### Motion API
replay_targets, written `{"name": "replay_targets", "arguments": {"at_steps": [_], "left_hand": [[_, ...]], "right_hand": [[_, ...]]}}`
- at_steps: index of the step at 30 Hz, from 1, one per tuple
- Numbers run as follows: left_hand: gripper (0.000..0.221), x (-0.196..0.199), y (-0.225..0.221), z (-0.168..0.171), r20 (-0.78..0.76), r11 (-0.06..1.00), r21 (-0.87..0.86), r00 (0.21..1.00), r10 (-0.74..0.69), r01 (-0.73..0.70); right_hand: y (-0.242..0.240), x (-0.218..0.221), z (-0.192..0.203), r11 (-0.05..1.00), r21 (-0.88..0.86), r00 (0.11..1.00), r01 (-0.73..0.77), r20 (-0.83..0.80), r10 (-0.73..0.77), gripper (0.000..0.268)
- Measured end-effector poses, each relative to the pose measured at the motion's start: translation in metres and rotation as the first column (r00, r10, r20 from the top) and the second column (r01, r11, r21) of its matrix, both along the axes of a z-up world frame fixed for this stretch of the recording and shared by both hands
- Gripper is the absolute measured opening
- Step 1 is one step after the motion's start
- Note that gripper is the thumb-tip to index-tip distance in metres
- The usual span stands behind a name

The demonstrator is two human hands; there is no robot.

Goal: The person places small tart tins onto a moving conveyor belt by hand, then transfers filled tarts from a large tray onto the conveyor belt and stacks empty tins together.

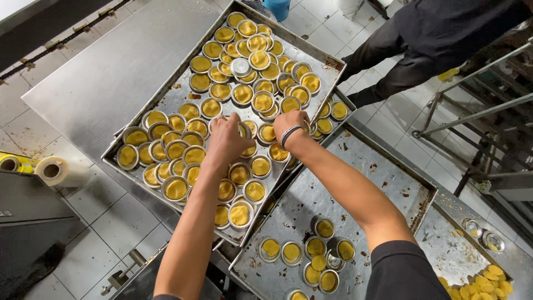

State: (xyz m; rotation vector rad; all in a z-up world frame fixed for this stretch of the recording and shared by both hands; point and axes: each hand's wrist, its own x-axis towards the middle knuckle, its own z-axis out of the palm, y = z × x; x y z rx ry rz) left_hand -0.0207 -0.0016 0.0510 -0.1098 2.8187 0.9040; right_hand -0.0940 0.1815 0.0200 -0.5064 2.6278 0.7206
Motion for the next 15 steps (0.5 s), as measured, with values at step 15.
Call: {"name": "replay_targets", "arguments": {"at_steps": [15], "left_hand": [[0.059,-0.057,0.024,-0.044,-0.041,0.81,-0.493,0.921,-0.387,0.318]], "right_hand": [[0.01,0.02,0.012,0.952,-0.01,0.943,-0.306,-0.141,0.302,0.027]]}}
